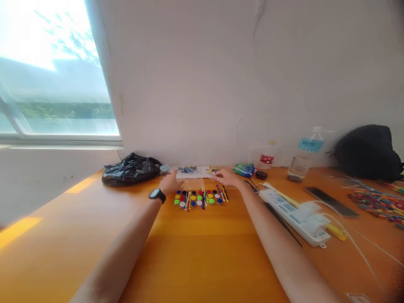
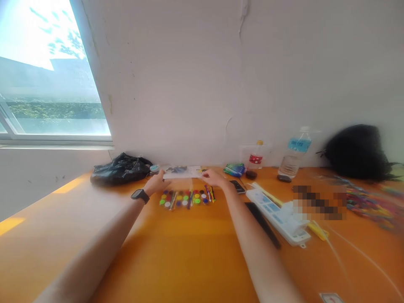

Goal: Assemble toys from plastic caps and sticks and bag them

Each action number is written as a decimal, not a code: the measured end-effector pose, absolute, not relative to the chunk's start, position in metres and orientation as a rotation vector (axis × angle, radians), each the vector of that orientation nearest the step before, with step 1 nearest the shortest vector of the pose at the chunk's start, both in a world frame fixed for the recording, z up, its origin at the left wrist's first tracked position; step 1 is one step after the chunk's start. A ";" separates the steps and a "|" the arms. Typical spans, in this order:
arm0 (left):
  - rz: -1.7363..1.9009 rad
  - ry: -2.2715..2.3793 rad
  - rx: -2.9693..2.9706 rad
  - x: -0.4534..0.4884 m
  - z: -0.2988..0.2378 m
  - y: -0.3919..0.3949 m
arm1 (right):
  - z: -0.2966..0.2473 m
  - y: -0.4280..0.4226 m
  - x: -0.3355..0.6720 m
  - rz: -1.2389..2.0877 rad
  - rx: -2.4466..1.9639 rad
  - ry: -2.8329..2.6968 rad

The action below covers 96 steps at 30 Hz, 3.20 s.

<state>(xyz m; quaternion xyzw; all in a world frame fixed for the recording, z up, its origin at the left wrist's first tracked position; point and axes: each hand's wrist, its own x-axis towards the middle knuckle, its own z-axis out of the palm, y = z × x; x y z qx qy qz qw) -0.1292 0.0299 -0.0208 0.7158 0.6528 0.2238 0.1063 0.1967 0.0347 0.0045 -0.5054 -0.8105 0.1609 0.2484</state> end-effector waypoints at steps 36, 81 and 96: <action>1.297 0.775 1.896 -0.121 0.102 -0.034 | 0.099 -0.043 0.125 1.171 -0.673 -1.584; 1.285 0.780 2.042 -0.133 0.116 -0.041 | 0.120 -0.053 0.139 0.403 -0.819 -1.638; 1.229 0.647 1.959 -0.132 0.119 -0.047 | 0.126 -0.063 0.142 -0.035 -1.043 -1.830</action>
